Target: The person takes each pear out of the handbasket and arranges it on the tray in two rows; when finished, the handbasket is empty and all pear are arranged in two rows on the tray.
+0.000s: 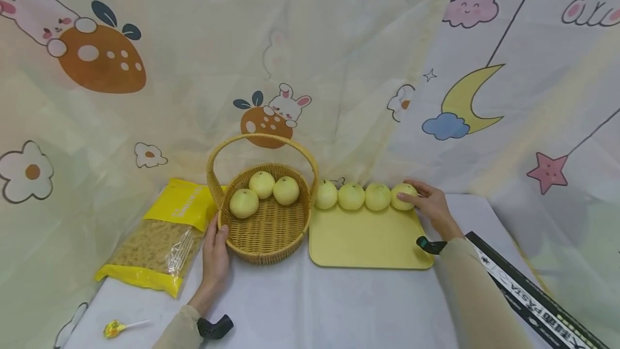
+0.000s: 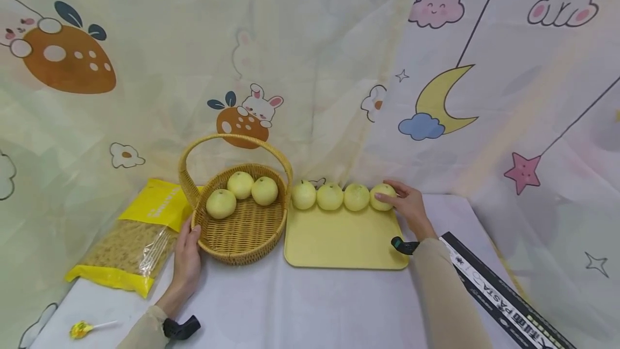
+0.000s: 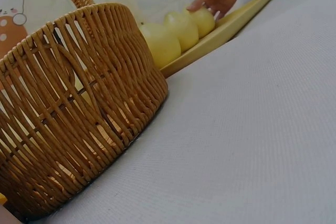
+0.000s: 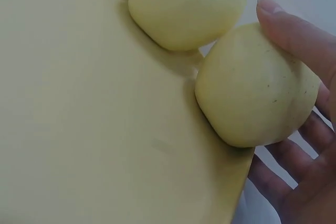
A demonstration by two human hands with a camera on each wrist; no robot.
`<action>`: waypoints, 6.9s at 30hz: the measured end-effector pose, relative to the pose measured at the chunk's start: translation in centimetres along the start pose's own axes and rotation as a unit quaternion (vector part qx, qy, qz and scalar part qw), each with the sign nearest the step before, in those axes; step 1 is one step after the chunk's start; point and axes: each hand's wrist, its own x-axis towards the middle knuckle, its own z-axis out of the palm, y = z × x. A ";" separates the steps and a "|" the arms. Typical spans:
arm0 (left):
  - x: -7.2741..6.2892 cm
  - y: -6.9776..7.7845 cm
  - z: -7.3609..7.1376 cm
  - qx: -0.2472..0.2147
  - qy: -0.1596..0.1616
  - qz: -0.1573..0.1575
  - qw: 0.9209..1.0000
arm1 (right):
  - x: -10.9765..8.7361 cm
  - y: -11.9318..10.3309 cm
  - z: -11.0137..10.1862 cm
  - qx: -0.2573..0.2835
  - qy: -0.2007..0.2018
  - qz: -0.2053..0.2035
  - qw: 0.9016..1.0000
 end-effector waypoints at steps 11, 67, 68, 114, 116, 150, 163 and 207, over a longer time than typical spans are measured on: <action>-0.2 0.2 0.2 0.001 -0.004 -0.007 1.000 | -0.1 0.0 -0.6 -0.023 -0.018 -0.027 0.999; -0.2 -0.2 0.0 0.000 -0.006 0.004 1.000 | -9.3 -17.5 19.1 0.077 -0.206 -0.281 0.934; -0.2 -0.2 0.0 0.000 -0.005 0.004 1.000 | -9.2 -17.7 19.6 0.070 -0.215 -0.274 0.935; -0.1 -0.4 0.1 0.005 -0.007 0.010 1.000 | -2.9 -18.3 32.3 -0.052 -0.311 -0.154 0.936; -0.1 -0.4 0.1 0.005 -0.006 0.010 1.000 | -2.7 -18.1 32.5 -0.054 -0.323 -0.146 0.934; -0.4 -0.2 0.1 0.015 -0.002 0.006 1.000 | -5.5 -17.9 29.2 -0.022 -0.300 -0.282 0.911; -0.6 -0.4 0.3 0.017 0.009 0.004 1.000 | -7.8 -18.0 23.5 0.032 -0.302 -0.302 0.904; -0.5 0.2 0.0 0.008 -0.014 -0.005 1.000 | -6.0 -9.1 12.5 0.137 -0.123 -0.207 0.961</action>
